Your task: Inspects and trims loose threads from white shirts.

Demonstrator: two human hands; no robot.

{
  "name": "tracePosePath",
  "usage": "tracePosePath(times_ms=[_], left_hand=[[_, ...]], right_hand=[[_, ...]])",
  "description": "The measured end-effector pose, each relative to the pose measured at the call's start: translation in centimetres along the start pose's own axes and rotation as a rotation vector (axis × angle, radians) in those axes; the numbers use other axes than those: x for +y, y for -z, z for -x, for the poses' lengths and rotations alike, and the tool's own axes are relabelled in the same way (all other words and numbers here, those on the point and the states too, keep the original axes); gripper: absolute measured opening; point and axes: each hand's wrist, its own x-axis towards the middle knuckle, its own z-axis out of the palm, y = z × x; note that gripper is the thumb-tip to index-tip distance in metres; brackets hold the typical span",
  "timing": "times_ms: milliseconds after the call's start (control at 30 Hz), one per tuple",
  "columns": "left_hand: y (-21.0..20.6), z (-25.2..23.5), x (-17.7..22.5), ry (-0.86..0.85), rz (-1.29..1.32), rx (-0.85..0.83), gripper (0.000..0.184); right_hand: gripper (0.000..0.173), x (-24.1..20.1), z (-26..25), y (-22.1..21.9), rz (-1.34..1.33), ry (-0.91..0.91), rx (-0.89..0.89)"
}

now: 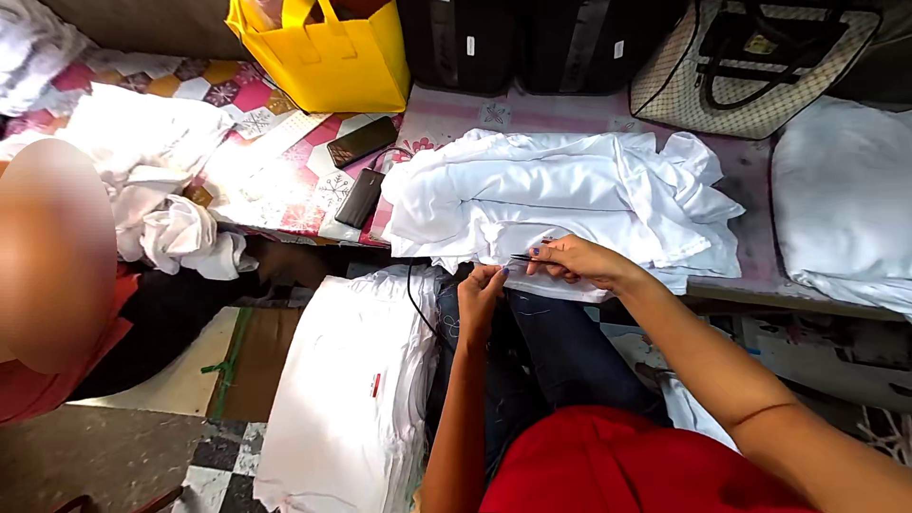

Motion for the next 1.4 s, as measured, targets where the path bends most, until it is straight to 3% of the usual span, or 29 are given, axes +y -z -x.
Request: tracePosePath(times_ms=[233, 567, 700, 833, 1067, 1167, 1333, 1400], left_hand=[[-1.1, 0.3, 0.2, -0.028, 0.401, 0.033, 0.011], [-1.7, 0.4, 0.4, -0.073, 0.461, 0.062, 0.014], [-2.3, 0.5, 0.4, -0.066, 0.553, 0.088, 0.016], [-3.2, 0.5, 0.2, -0.123, 0.564, 0.149, 0.013], [-4.0, 0.3, -0.3, -0.236, 0.379, 0.25, 0.02], [-4.4, 0.0, -0.5, -0.23, 0.373, 0.26, 0.01], [-3.7, 0.5, -0.1, -0.116, 0.479, 0.194, 0.012], [-3.5, 0.8, 0.2, -0.075, 0.506, 0.186, 0.014]], right_hand=[[0.035, -0.5, -1.1, -1.0, 0.018, -0.046, -0.056], [0.033, -0.7, -1.3, -1.4, 0.088, 0.027, 0.035], [0.035, -1.4, -0.3, -0.7, 0.138, 0.237, 0.057], [0.014, -0.6, -2.7, -0.2, 0.386, 0.453, 0.192], [0.007, -0.1, -3.7, -2.2, 0.369, 0.365, 0.333], [0.009, 0.2, -3.1, -2.7, 0.343, 0.391, 0.373], [0.04, -1.4, -0.5, -0.3, 0.093, 0.183, 0.15], [0.043, -2.0, 0.3, 0.7, 0.07, 0.089, 0.056]])
